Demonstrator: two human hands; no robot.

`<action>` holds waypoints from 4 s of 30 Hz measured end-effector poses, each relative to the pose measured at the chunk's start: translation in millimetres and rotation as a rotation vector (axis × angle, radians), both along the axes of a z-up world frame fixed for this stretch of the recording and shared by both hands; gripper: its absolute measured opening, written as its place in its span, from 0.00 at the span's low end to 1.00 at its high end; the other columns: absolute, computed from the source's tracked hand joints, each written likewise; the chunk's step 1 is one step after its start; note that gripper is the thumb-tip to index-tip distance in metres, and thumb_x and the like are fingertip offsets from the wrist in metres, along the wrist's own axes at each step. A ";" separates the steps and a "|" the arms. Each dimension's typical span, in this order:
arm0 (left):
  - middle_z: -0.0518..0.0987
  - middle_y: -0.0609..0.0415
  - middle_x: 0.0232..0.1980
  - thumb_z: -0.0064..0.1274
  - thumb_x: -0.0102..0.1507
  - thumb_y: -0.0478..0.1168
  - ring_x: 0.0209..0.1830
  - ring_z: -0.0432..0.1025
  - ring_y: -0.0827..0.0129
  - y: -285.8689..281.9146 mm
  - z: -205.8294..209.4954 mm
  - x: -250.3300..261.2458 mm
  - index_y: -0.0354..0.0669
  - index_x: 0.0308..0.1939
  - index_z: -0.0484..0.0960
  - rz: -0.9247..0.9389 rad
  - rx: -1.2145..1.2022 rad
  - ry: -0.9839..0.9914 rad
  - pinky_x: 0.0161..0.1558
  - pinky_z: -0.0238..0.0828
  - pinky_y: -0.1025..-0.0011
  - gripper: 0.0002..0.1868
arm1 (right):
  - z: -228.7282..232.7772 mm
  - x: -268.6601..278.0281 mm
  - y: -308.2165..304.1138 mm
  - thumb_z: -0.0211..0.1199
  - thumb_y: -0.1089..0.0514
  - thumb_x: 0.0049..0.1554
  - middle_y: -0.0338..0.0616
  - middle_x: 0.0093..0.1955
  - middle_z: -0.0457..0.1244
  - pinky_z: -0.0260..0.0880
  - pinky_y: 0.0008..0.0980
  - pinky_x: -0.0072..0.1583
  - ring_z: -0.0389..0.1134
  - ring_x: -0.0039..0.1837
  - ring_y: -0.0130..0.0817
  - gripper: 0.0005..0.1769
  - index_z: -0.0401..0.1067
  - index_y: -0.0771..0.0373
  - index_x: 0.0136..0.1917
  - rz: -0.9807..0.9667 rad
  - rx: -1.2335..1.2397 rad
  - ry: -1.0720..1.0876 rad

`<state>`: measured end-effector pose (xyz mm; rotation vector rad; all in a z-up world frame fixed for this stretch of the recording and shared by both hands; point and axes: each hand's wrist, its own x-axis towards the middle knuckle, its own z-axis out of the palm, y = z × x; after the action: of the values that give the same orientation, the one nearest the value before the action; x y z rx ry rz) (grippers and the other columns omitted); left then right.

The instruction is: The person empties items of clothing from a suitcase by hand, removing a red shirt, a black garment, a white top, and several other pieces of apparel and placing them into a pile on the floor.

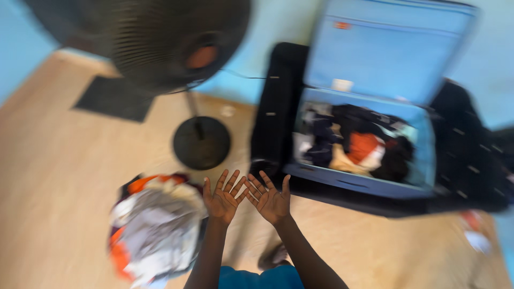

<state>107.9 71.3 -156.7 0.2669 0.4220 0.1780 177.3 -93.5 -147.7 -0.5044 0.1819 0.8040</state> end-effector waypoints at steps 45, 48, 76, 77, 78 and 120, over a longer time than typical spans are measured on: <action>0.67 0.45 0.76 0.36 0.61 0.73 0.74 0.63 0.47 -389.7 -91.9 530.2 0.51 0.79 0.56 -0.607 0.158 0.246 0.68 0.52 0.42 0.48 | -182.5 472.2 -448.8 0.55 0.20 0.53 0.38 0.78 0.53 0.61 0.47 0.67 0.62 0.72 0.43 0.51 0.57 0.44 0.82 -0.184 -0.684 0.135; 0.66 0.46 0.76 0.36 0.62 0.71 0.74 0.62 0.48 -372.1 -95.0 529.0 0.53 0.79 0.55 -0.577 0.134 0.235 0.68 0.53 0.43 0.46 | -184.0 488.5 -428.8 0.67 0.31 0.57 0.45 0.72 0.63 0.69 0.40 0.55 0.72 0.60 0.41 0.44 0.62 0.50 0.79 0.026 -0.781 0.211; 0.63 0.48 0.79 0.35 0.62 0.69 0.78 0.59 0.50 -397.8 -49.4 496.4 0.56 0.77 0.60 -0.525 0.183 0.520 0.75 0.44 0.40 0.43 | -129.8 463.8 -468.0 0.70 0.58 0.57 0.48 0.37 0.70 0.70 0.40 0.42 0.70 0.36 0.45 0.13 0.84 0.61 0.55 -0.432 -1.332 -0.545; 0.57 0.48 0.80 0.35 0.62 0.71 0.78 0.54 0.46 -402.4 -45.9 497.1 0.56 0.78 0.63 -0.553 0.172 0.581 0.74 0.41 0.35 0.44 | -122.6 469.0 -477.6 0.65 0.58 0.58 0.41 0.41 0.70 0.74 0.37 0.46 0.73 0.41 0.37 0.18 0.76 0.60 0.61 -0.518 -0.856 -0.169; 0.51 0.48 0.81 0.35 0.62 0.73 0.78 0.49 0.42 -406.9 -42.5 499.3 0.55 0.79 0.65 -0.582 0.163 0.639 0.74 0.38 0.30 0.46 | -113.6 475.5 -485.8 0.61 0.58 0.59 0.34 0.45 0.70 0.79 0.34 0.50 0.75 0.46 0.30 0.23 0.67 0.58 0.68 -0.571 -0.365 0.188; 0.65 0.32 0.72 0.52 0.49 0.85 0.67 0.64 0.47 -436.2 243.9 315.8 0.44 0.85 0.48 0.309 0.377 -0.570 0.77 0.49 0.53 0.73 | 189.0 404.3 -499.7 0.41 0.07 0.45 0.56 0.84 0.43 0.38 0.59 0.77 0.44 0.82 0.54 0.74 0.44 0.66 0.82 0.136 0.274 -0.353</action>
<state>423.7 -364.9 87.2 0.5028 -0.1458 0.6218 581.6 -593.2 41.3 -0.3940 -0.2879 0.8431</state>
